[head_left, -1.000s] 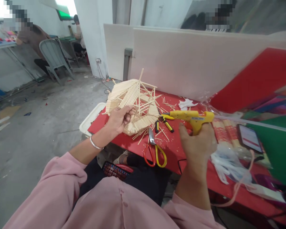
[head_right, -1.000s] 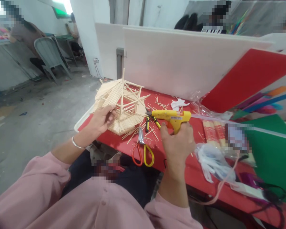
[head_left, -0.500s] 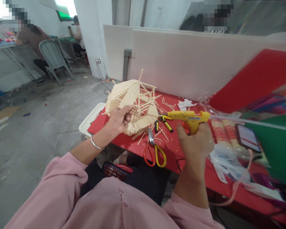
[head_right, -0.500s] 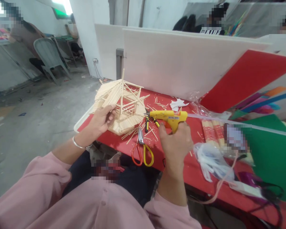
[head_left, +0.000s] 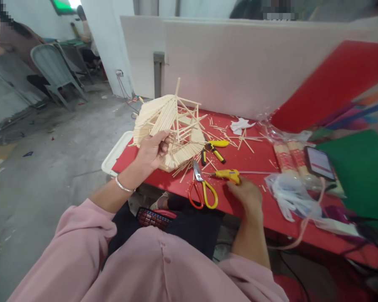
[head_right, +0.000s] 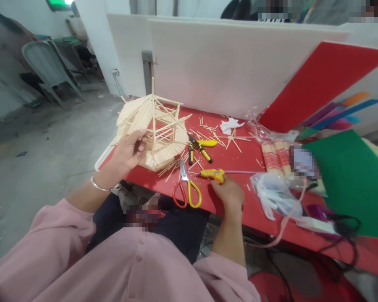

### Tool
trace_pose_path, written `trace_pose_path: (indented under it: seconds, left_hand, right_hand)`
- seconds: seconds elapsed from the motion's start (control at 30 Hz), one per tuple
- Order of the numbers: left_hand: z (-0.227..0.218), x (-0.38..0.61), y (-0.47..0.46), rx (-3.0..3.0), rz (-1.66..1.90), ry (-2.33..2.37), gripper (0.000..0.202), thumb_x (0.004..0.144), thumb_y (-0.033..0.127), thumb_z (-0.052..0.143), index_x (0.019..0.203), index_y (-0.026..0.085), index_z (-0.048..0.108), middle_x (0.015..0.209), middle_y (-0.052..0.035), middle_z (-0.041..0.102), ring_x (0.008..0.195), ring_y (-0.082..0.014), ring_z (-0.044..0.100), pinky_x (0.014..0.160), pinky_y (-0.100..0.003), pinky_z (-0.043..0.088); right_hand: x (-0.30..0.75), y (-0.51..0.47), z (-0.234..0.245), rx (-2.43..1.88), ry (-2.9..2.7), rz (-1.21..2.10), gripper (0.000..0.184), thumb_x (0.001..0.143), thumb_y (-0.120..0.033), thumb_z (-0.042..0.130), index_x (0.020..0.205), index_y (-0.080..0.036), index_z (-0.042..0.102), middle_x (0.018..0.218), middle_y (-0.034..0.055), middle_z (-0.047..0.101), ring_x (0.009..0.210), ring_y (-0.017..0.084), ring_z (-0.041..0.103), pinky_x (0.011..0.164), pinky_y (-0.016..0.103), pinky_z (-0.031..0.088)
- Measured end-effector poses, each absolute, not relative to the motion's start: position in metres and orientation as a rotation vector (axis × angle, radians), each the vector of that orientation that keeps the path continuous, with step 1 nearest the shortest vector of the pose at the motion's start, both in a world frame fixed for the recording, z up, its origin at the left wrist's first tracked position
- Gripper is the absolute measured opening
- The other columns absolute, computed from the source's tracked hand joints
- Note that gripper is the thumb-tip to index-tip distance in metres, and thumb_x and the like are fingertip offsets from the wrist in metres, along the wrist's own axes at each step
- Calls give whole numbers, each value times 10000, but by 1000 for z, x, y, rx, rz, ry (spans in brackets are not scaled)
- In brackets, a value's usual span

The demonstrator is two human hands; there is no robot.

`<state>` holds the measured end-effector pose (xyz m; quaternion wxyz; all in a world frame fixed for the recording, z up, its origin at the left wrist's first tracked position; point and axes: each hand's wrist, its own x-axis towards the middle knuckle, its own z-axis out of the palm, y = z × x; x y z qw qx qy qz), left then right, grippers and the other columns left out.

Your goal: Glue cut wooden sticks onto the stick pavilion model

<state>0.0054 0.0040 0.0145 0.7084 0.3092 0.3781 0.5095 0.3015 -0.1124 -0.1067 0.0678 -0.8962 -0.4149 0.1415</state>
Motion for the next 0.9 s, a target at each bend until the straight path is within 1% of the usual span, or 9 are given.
trace_pose_path:
  seconds: [0.1,0.17,0.23,0.3,0.4,0.5,0.57,0.67,0.9]
  left_hand:
    - [12,4,5,688,1114,825,178,786,218,721,659,175,603,531,43,574,393,-17,423,379,-188,254]
    - [10,3,4,684,1107,819,193,804,291,714,687,179,608,543,33,592,398,-26,445,381,-187,276]
    - [7,0,3,686,1091,811,234,815,375,707,723,176,625,559,18,610,405,-38,471,377,-189,291]
    - [6,-3,2,692,1070,798,260,808,409,710,744,166,643,561,11,612,405,-45,486,368,-190,289]
    - [6,-7,0,689,1050,805,235,777,363,730,712,162,626,534,23,592,382,-44,477,363,-182,293]
    - [8,-9,-1,687,1048,815,199,750,300,737,683,163,610,518,34,582,369,-39,468,362,-168,294]
    - [10,-9,-2,688,1046,808,174,742,271,732,677,157,619,513,34,579,366,-36,466,355,-164,280]
    - [13,-9,-4,691,1042,811,135,733,233,733,686,139,648,514,34,577,362,-31,461,353,-163,271]
    - [11,-7,-3,715,1051,825,170,755,194,724,632,131,626,507,34,572,370,-26,462,375,-171,262]
  right_hand:
    - [300,-112,-104,-2748,-1273,239,551,752,-528,580,1098,-120,713,1112,262,696,1013,413,648,830,522,469]
    - [293,-112,-94,-2672,-1312,6,645,776,-603,548,1169,-115,701,1129,262,685,1047,428,621,867,573,452]
    - [278,-110,-79,-2464,-1384,-175,677,838,-609,484,1249,-107,677,1145,244,685,1066,395,614,908,546,449]
    - [258,-105,-61,-2207,-1467,-234,634,888,-562,455,1268,-106,676,1169,219,687,1090,349,612,961,489,444]
    - [220,-92,-36,-1843,-1564,-290,494,932,-507,472,1186,-163,719,1132,160,701,1085,287,616,993,433,448]
    - [184,-79,-19,-1542,-1689,-385,359,940,-365,510,1203,-217,705,1172,120,676,1136,258,597,1041,438,434]
    - [165,-70,-11,-1414,-1766,-462,379,919,-300,524,1263,-239,670,1286,119,623,1250,277,536,1095,477,395]
    - [147,-58,-3,-1395,-1818,-544,433,906,-301,521,1326,-274,622,1446,107,513,1389,317,415,1136,524,343]
    - [136,-38,1,-1455,-1831,-597,434,934,-334,481,1351,-302,598,1506,77,460,1444,319,350,1161,533,304]
